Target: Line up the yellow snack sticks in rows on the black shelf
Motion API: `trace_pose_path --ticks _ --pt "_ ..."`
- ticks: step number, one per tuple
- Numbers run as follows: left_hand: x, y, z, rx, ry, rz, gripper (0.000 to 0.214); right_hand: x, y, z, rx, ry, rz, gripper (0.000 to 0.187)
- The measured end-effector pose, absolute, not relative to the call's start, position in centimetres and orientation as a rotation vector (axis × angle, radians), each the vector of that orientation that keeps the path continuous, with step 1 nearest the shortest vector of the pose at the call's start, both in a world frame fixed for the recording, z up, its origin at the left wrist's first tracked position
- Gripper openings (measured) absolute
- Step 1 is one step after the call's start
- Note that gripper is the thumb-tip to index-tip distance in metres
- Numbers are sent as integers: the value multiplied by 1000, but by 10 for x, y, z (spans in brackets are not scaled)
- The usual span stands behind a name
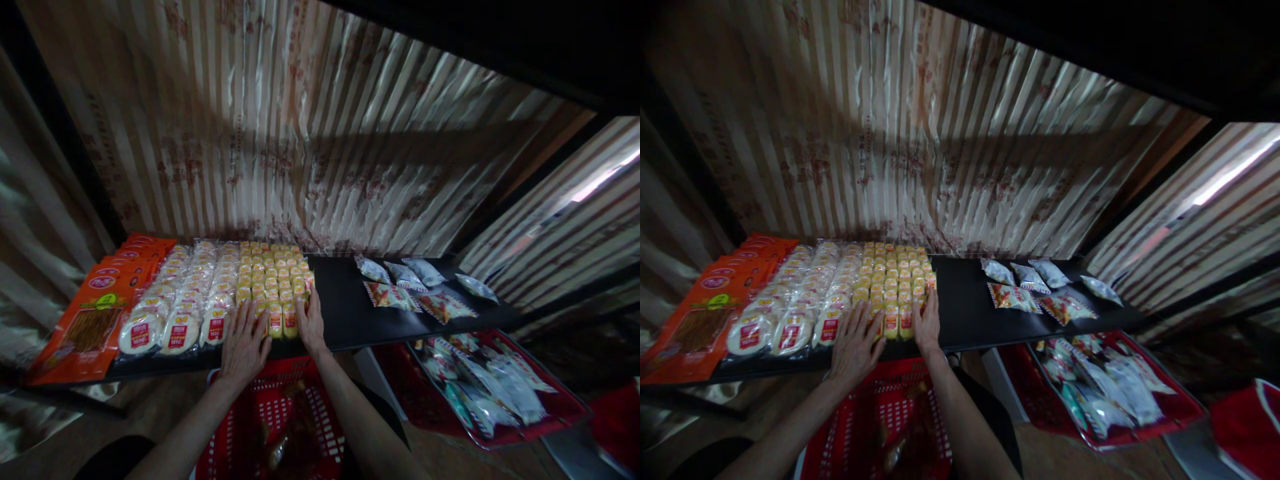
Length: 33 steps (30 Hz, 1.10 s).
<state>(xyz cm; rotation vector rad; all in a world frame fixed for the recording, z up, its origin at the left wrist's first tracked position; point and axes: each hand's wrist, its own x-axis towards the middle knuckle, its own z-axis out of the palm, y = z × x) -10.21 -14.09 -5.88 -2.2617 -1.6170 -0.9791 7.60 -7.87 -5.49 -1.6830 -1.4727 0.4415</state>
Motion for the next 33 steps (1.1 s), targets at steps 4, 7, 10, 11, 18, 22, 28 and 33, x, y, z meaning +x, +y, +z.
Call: trace_pose_path --ticks 4,7,10,11,18,22,28,33 --pt "-102 -140 -59 -2256 -1605 -987 53 76 -75 -54 -1685 -1503 551 74" --pt "-103 -139 -61 -2255 -1591 -990 53 75 -77 -55 -1679 -1520 554 71" --pt "-103 -139 -62 -2252 -1585 -1001 53 74 -78 -57 -1665 -1525 540 69" --pt "-103 -139 -63 -2251 -1586 -1006 53 74 -78 -58 -1654 -1525 522 69" --pt "-102 -141 -59 -2265 -1603 -1018 56 83 -72 -66 -1625 -1465 332 67" --pt "-102 -140 -58 -2266 -1601 -1021 56 88 -68 -66 -1647 -1482 309 64" --pt "-102 -139 -60 -2257 -1612 -1015 56 83 -66 -60 -1619 -1595 352 58" --pt "-103 -139 -62 -2251 -1605 -1003 57 82 -66 -57 -1633 -1655 223 58"
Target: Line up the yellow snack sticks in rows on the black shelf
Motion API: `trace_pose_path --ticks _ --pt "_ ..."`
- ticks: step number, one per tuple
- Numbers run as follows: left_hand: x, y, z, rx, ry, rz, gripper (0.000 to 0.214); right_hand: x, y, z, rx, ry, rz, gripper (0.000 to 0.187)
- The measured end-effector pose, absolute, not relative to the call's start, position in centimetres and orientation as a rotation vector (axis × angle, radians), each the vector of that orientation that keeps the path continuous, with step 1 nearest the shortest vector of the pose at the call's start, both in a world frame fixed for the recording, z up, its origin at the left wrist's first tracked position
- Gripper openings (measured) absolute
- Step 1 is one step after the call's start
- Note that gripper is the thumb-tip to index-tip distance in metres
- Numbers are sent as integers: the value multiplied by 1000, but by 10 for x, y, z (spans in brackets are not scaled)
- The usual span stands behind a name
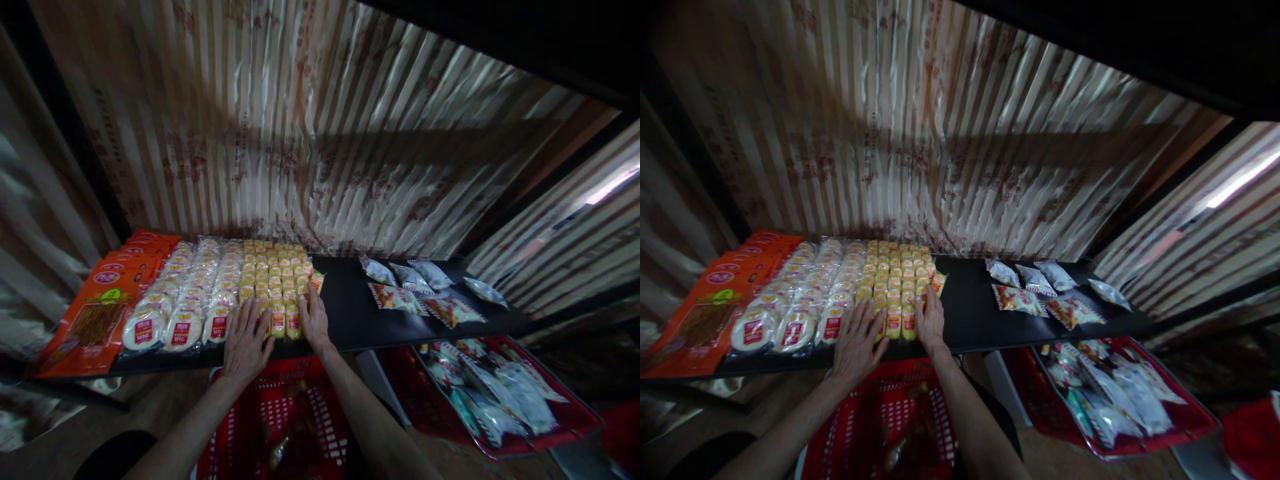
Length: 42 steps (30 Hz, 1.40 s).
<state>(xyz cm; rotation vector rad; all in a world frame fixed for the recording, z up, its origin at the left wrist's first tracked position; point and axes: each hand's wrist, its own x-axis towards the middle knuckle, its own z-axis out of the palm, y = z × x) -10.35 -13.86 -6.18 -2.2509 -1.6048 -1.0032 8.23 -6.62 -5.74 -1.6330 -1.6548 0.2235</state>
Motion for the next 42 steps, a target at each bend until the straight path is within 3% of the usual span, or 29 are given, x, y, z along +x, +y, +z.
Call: trace_pose_path --ticks 7,14,23,42 --pt "-102 -140 -62 -2255 -1570 -1008 59 61 -63 -28 -1459 -2019 -120 50" --pt "-101 -139 -61 -2258 -1581 -982 49 19 -49 2 -1523 -2329 2 51" --pt "-102 -138 -61 -2262 -1597 -967 46 6 -39 1 -1549 -2375 53 50" --pt "-103 -139 -60 -2244 -1568 -991 61 24 -25 5 -1737 -2180 45 52"
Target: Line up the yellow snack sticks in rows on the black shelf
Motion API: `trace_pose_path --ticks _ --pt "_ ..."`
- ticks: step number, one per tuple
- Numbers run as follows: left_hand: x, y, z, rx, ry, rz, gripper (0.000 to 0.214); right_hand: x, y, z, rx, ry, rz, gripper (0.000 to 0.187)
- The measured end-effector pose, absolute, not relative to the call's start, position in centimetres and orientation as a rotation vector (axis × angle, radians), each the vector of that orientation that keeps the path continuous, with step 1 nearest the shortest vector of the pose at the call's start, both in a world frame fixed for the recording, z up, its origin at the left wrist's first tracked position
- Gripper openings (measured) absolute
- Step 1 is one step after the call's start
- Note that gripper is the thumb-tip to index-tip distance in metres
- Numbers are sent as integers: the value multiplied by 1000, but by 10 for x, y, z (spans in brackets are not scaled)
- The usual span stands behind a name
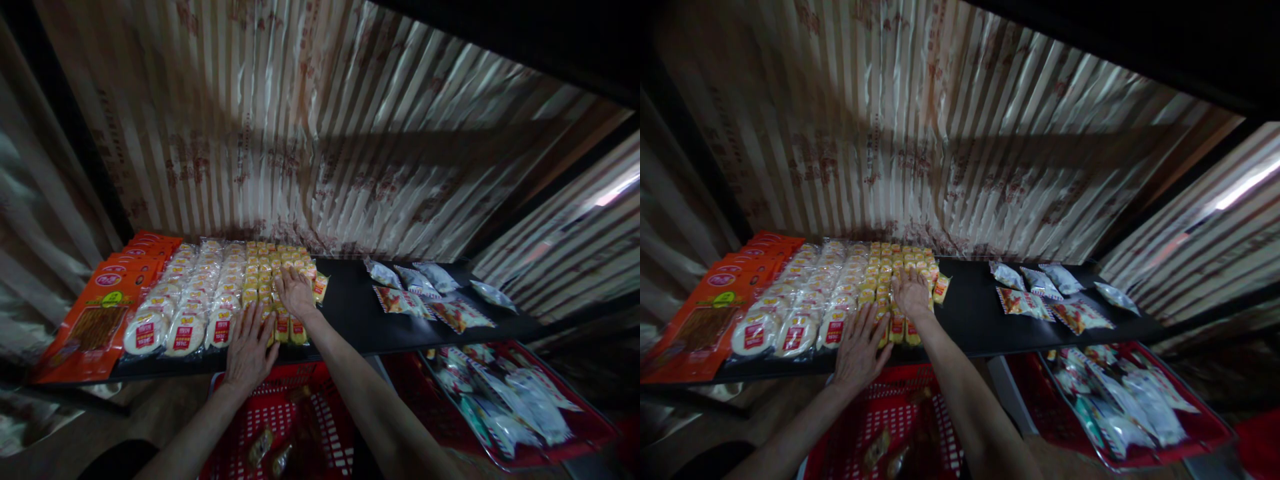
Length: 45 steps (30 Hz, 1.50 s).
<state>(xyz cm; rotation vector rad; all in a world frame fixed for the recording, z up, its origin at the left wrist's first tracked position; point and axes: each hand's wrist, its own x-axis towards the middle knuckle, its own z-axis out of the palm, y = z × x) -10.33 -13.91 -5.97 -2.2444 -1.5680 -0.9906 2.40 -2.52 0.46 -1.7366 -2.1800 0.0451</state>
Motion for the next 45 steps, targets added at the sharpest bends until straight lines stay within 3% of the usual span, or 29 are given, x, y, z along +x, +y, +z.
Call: trace_pose_path --ticks 24,36,40,45 --pt "-103 -139 -60 -2229 -1573 -975 57 69 -4 -8 -1806 -1938 93 50" --pt "-103 -139 -62 -2238 -1574 -974 59 80 0 -4 -1557 -1791 260 57" --pt "-101 -141 -61 -2245 -1549 -973 58 106 -4 -18 -1559 -1562 168 57" --pt "-90 -144 -59 -2289 -1495 -963 59 135 -13 -51 -1704 -1407 290 57"
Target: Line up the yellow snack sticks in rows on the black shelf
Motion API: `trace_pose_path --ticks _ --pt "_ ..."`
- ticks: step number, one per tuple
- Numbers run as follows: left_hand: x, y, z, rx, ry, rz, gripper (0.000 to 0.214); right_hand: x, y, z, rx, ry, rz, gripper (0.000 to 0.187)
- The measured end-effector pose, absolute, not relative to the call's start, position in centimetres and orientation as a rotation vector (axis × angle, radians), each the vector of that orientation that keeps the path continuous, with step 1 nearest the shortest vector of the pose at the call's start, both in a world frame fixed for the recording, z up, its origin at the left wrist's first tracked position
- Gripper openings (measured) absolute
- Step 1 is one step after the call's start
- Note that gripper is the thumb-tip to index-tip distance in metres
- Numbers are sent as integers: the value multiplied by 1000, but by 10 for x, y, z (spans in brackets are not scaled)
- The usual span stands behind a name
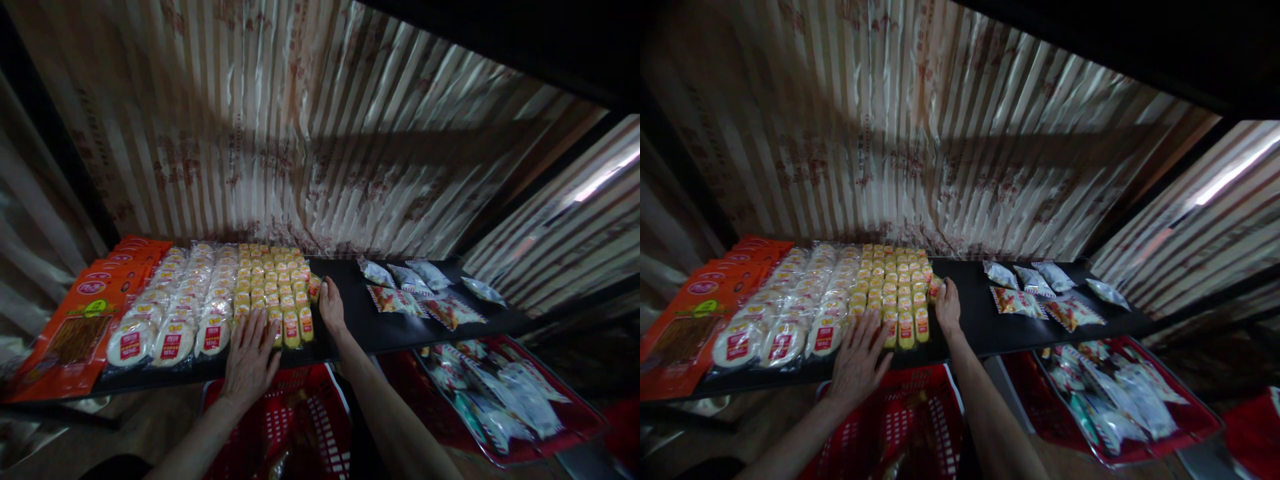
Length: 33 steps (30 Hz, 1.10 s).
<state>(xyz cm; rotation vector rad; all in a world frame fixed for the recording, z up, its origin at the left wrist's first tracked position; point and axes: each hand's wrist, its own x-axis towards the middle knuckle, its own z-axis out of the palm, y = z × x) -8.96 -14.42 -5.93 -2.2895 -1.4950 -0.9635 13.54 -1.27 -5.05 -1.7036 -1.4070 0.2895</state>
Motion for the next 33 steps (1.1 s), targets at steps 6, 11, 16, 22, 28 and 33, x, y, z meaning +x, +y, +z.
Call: trace_pose_path --ticks 6,11,16,22,28,33 --pt "-70 -143 -65 -2302 -1436 -946 57 146 -13 -76 -1759 -1361 424 56" --pt "-59 -139 -70 -2296 -1447 -910 59 141 -8 -78 -1609 -1406 449 56" --pt "-58 -138 -67 -2284 -1421 -867 56 136 0 -80 -1548 -1440 400 52" --pt "-58 -136 -64 -2259 -1428 -869 53 134 5 -87 -1602 -1484 402 50" --pt "-58 -138 -64 -2279 -1395 -863 52 130 3 -83 -1660 -1449 319 57" --pt "-61 -138 -66 -2286 -1405 -877 51 123 3 -81 -1629 -1451 438 52"
